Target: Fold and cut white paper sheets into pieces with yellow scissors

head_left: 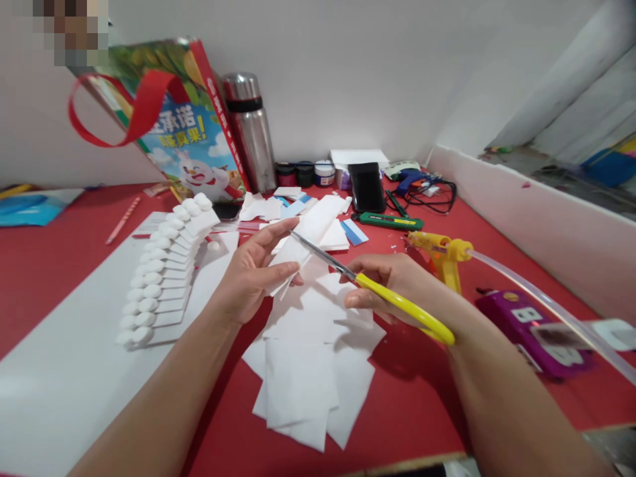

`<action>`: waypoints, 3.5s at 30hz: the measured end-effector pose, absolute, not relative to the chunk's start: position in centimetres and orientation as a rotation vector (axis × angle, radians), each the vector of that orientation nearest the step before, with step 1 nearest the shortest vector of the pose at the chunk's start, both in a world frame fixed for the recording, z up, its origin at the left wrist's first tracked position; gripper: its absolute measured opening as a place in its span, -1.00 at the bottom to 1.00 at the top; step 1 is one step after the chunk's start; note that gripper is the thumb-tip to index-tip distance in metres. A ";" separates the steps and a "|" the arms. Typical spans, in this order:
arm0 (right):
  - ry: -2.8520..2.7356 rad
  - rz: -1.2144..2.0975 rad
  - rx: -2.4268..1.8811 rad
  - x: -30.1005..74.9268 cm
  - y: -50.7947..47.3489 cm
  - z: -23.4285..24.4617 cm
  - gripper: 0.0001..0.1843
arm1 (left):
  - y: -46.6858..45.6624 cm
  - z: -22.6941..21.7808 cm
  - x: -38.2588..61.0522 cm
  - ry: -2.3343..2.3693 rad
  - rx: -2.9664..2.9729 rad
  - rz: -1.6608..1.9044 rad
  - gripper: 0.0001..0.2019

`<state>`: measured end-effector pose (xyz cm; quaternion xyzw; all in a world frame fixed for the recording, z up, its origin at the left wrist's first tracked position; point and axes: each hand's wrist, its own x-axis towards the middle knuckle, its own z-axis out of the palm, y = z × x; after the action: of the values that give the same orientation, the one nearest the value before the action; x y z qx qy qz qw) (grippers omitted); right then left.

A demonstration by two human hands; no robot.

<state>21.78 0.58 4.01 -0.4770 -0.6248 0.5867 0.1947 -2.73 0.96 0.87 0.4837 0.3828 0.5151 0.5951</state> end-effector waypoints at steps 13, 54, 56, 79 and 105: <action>-1.824 1.581 -1.358 22.3 0.3 3.9 -0.59 | 0.9 1.1 -3.0 0.809 1.097 1.118 -0.36; -1.502 0.779 -1.570 21.7 2.0 1.3 -0.47 | 0.4 -0.5 -1.2 1.391 2.290 0.652 -0.58; -1.554 0.743 -1.665 21.8 2.1 1.2 -0.49 | 0.4 -0.7 -0.9 1.436 2.392 0.611 -0.61; -2.002 0.294 -2.307 21.7 2.2 1.5 -0.65 | 0.3 1.7 -2.7 0.996 1.540 1.011 -0.88; -2.369 -0.109 -2.098 18.4 1.5 5.7 -0.78 | 1.2 -2.3 -1.9 0.990 2.608 0.776 -0.82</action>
<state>18.37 1.50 5.70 -0.6626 -0.7481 -0.0346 -0.0122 -1.89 1.21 -2.30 0.8939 0.3393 0.2660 0.1230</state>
